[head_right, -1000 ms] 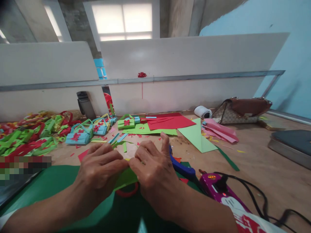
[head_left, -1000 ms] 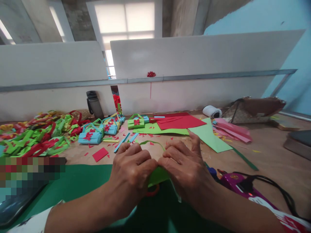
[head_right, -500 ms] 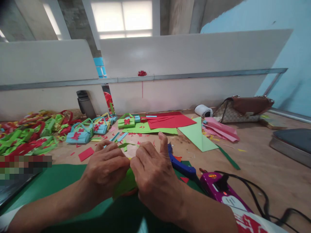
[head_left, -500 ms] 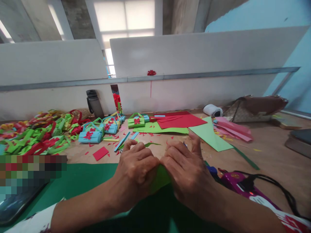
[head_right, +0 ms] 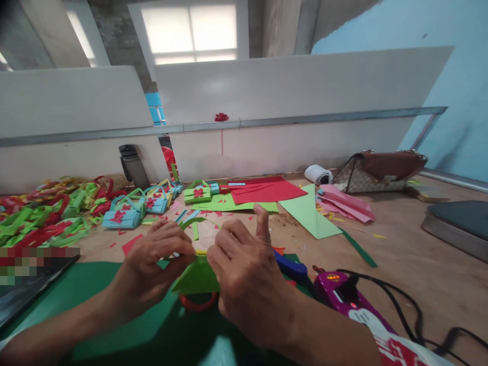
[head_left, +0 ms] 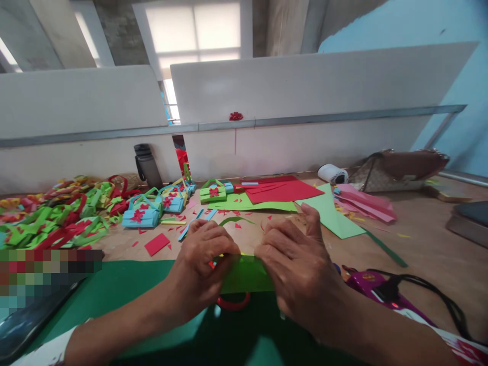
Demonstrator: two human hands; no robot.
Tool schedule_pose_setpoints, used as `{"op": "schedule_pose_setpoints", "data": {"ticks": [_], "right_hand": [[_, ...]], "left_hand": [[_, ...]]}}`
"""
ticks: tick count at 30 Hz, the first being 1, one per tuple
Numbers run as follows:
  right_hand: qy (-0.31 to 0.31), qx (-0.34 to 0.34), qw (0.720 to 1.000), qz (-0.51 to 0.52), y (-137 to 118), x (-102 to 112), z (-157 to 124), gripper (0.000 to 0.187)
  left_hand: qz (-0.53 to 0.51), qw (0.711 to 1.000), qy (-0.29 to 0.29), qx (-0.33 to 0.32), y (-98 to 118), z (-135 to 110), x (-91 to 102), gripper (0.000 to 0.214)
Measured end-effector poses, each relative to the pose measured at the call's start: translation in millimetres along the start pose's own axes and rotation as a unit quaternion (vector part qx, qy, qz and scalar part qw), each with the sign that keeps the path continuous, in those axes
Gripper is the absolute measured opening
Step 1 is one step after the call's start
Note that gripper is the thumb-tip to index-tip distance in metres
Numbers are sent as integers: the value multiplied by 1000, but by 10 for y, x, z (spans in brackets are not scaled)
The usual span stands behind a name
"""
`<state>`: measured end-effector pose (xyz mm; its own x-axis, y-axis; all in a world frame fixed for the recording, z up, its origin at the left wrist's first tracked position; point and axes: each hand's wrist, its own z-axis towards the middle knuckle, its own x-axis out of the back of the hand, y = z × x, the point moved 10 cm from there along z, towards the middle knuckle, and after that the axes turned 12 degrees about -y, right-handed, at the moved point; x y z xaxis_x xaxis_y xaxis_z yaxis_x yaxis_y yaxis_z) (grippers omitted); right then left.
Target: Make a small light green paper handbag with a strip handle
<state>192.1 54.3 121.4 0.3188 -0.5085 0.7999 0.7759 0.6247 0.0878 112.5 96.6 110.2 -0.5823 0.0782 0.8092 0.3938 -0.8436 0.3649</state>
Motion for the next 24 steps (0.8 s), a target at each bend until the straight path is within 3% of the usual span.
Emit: {"op": "schedule_pose_setpoints", "data": {"ticks": [7, 14, 24], "right_hand": [[34, 2, 999, 23, 47, 37, -25, 22], [-6, 11, 999, 33, -23, -73, -27, 19], [-34, 13, 999, 0, -4, -93, 44, 20]], "left_hand": [[49, 998, 35, -21, 82, -19, 21, 19], [85, 996, 17, -32, 163, -27, -86, 23], [84, 996, 9, -31, 118, -52, 20, 24]]}}
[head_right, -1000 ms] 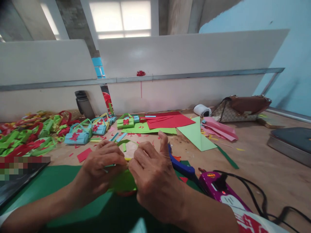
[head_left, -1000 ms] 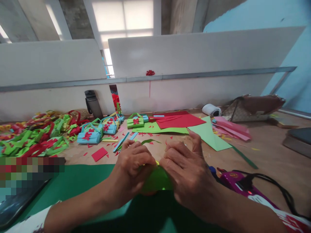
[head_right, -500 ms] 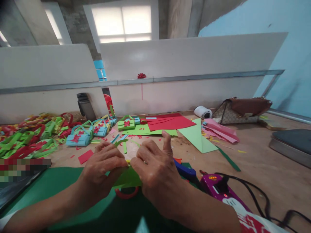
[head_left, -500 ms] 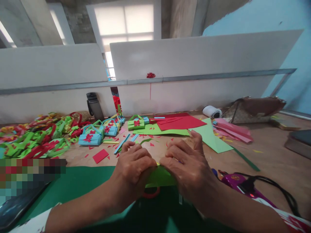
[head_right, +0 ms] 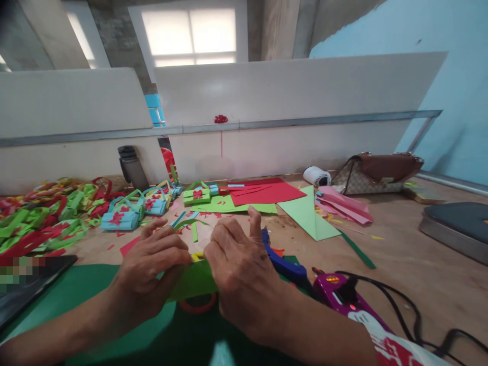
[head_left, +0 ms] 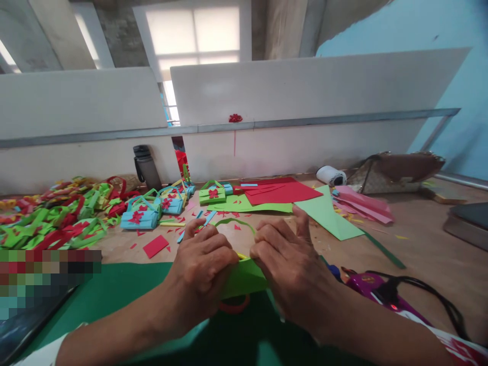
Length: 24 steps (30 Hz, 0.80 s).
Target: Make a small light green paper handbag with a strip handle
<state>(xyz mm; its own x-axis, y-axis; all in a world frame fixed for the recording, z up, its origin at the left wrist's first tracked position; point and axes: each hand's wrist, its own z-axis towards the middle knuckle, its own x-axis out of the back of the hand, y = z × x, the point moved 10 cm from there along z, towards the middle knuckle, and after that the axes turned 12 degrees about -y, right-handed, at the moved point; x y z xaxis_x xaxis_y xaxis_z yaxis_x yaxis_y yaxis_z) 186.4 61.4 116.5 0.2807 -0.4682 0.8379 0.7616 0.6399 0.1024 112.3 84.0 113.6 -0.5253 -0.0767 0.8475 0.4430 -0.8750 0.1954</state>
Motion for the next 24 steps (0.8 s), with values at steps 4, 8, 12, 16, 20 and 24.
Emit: {"op": "schedule_pose_setpoints", "data": {"ticks": [4, 8, 12, 16, 20, 24], "right_hand": [[-2, -14, 1000, -20, 19, -27, -16, 21], [10, -16, 999, -47, 2, -23, -46, 23], [18, -5, 998, -53, -41, -20, -57, 26], [33, -6, 999, -36, -41, 32, -49, 26], [18, -19, 999, -39, -24, 16, -30, 24], [14, -18, 997, -77, -64, -31, -38, 25]], "left_hand": [[-1, 1000, -3, 4, -52, 2, -21, 24], [11, 1000, -13, 14, -47, 19, -53, 25], [22, 998, -45, 22, -7, 65, -127, 21], [36, 997, -58, 22, 35, 92, -142, 29], [52, 997, -59, 28, 35, 78, -128, 28], [65, 996, -51, 25, 30, 54, -126, 27]]}}
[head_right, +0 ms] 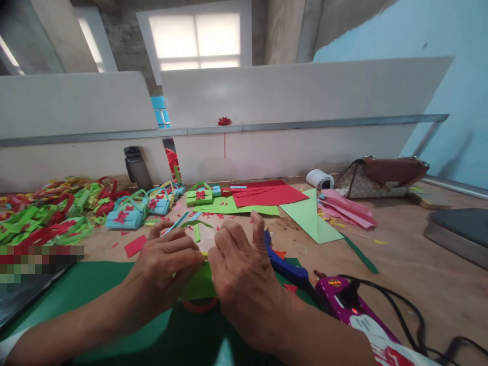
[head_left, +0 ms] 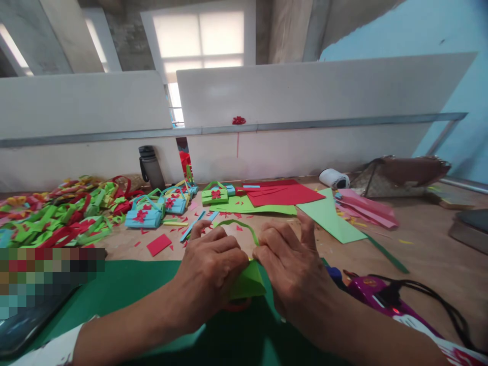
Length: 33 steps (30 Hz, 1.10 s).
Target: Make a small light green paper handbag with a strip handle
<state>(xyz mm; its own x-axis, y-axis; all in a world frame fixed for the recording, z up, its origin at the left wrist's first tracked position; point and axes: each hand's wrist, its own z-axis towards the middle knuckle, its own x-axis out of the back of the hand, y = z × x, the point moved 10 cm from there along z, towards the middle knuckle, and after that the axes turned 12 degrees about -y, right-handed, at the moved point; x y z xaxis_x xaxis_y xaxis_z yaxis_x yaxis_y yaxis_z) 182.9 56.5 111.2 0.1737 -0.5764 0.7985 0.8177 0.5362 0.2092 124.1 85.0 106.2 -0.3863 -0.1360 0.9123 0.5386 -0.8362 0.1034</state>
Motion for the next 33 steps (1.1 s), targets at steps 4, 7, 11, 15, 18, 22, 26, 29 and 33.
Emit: {"op": "schedule_pose_setpoints", "data": {"ticks": [4, 7, 11, 15, 18, 22, 26, 29, 33], "right_hand": [[0, -14, 1000, 20, 53, -17, 4, 21], [-19, -18, 997, 72, 120, -39, 31, 20], [-9, -16, 997, 74, 122, -8, 30, 23], [24, -5, 1000, -3, 22, 32, -19, 24], [32, -4, 999, -17, -2, 28, -31, 24], [24, -17, 999, 27, 69, 2, -10, 24], [31, -18, 998, 56, 110, -2, -13, 22], [33, -18, 997, 64, 115, -2, -15, 22], [37, -22, 997, 64, 116, 14, -4, 23]], "left_hand": [[1, 1000, 2, 7, -10, 6, -7, 28], [-4, 1000, 6, 19, -21, 28, 12, 32], [-6, 1000, 1, 21, -28, 35, 3, 32], [-12, 999, -15, 28, -53, 5, -60, 24], [-16, 999, -12, 32, -62, -12, -73, 22], [-17, 999, -6, 35, -74, -1, -63, 27], [-16, 999, 3, 29, -78, 16, -27, 29], [-22, 999, 9, 27, -85, 10, -10, 28], [-29, 999, 12, 30, -103, 0, -28, 25]]}}
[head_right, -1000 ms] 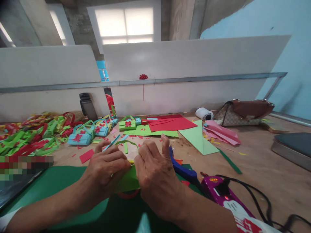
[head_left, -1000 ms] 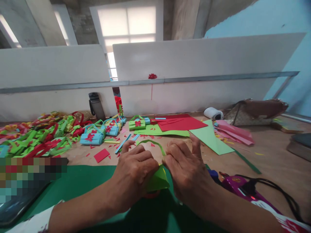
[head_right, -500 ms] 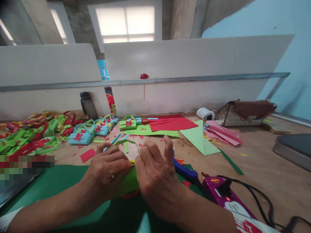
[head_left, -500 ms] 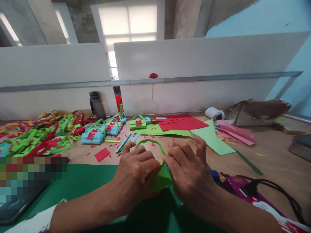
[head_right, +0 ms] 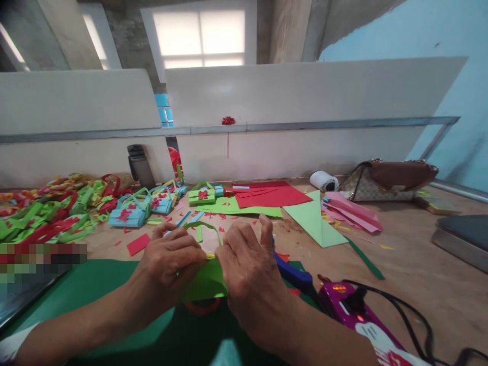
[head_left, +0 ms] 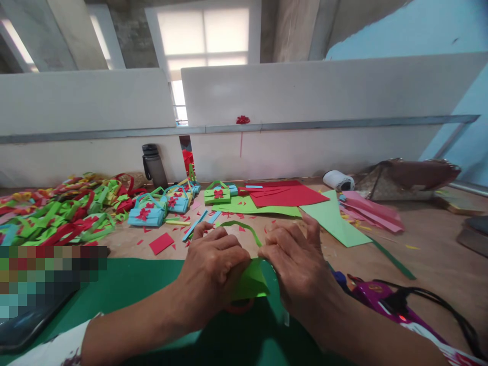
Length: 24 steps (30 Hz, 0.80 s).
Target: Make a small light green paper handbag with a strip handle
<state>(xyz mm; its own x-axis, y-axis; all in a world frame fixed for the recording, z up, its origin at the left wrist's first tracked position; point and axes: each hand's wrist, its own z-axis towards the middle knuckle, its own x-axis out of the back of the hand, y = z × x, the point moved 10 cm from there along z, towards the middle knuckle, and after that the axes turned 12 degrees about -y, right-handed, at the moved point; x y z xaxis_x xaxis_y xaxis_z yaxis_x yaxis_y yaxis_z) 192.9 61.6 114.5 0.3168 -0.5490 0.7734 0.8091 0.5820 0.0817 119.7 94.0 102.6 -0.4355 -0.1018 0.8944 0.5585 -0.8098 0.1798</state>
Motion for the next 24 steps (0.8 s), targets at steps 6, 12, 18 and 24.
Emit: {"op": "schedule_pose_setpoints", "data": {"ticks": [6, 12, 18, 24], "right_hand": [[-12, -6, 999, 46, 75, -29, 23, 20], [-16, -51, 991, 125, 202, -4, 33, 14], [-43, -39, 991, 124, 143, -65, 28, 21], [-66, -41, 988, 130, 189, -64, 72, 14]], "left_hand": [[-23, 1000, -2, 12, -71, 51, -19, 26], [-90, 996, -20, 16, -102, 54, -47, 22], [-86, 996, -15, -7, -67, 38, -82, 18], [-114, 993, 17, 14, -163, 57, 28, 18]]}}
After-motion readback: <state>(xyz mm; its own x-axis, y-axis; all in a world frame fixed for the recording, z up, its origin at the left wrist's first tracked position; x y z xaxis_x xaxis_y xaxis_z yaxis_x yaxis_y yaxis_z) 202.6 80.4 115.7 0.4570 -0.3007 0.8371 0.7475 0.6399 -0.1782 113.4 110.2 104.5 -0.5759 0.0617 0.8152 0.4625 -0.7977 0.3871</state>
